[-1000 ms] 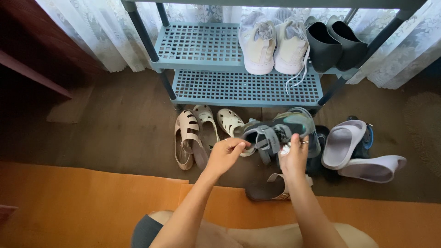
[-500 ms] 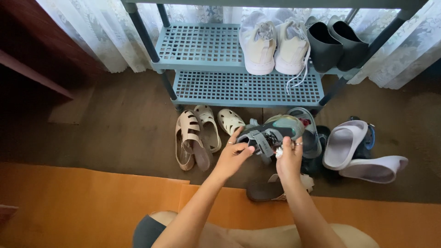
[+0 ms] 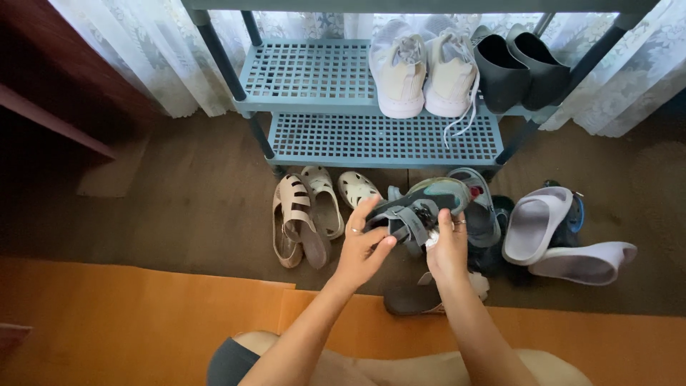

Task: Cleaning and organizing various shoes on a rack using a wipe

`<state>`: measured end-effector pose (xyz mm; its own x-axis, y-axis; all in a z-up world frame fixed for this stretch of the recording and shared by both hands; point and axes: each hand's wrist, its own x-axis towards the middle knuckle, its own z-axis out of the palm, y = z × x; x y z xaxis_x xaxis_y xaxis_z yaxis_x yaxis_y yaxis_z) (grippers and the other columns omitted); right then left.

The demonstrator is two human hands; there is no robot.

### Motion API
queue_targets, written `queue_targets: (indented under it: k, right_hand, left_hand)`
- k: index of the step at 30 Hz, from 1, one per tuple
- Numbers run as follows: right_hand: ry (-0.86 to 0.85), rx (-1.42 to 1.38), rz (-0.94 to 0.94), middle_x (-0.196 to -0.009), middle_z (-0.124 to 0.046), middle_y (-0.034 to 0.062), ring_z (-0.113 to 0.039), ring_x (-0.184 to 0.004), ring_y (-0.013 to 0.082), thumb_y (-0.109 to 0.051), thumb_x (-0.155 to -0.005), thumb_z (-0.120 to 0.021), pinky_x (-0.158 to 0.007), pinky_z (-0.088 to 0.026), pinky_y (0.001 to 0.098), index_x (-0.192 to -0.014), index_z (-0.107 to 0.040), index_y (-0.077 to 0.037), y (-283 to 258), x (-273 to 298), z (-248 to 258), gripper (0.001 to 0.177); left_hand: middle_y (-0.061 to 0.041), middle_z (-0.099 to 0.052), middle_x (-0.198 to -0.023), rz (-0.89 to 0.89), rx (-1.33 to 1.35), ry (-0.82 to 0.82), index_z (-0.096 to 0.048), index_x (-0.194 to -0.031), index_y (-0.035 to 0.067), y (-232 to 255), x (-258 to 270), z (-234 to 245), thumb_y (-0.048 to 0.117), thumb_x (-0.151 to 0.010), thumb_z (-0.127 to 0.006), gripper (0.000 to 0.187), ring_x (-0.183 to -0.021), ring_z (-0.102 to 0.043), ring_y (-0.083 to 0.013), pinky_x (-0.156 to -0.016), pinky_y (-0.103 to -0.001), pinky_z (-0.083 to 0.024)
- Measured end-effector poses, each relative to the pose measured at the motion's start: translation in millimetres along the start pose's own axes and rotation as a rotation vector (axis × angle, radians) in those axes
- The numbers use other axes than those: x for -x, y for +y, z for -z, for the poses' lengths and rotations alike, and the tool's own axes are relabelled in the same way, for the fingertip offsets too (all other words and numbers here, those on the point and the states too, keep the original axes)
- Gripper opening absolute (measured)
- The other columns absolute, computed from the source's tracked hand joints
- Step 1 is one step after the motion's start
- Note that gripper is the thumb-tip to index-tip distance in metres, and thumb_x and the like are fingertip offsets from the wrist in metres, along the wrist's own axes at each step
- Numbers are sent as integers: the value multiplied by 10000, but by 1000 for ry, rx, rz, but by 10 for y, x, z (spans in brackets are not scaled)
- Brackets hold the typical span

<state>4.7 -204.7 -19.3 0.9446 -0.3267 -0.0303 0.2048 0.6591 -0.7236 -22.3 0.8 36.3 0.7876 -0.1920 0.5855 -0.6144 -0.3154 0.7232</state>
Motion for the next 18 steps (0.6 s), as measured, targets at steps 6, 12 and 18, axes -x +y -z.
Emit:
queue_targets:
  k: [6, 12, 18]
  right_hand:
    - [37, 4, -64, -1342, -618, 69, -611, -1216, 232, -203, -1070, -556, -1045, -523, 425, -1394, -506, -97, -41, -68, 94, 344]
    - [-51, 39, -104, -1362, -610, 73, -616, -1217, 229, -219, -1076, -531, -1043, -525, 414, -1444, -492, -95, -69, -116, 189, 391]
    - [-32, 219, -103, -1331, -584, 35, -586, -996, 179, -290, -1024, -530, -767, -510, 358, -1541, -368, -187, -428, 41, -58, 551]
  left_hand:
    - [-199, -442, -1560, -238, -139, -142, -679, -1106, 94, 175, -188, 236, 239, -850, -825, 328, -1446, -420, -465, -1190, -557, -317]
    - [-242, -407, -1578, -326, -200, -204, -625, -1199, 116, 10, -164, 206, 88, -870, -772, 362, -1384, -501, -495, -1126, -530, -471]
    - [-264, -444, -1532, -37, -58, -200, -600, -1265, 86, 117, -94, 199, 100, -929, -736, 363, -1288, -563, -483, -990, -461, -538]
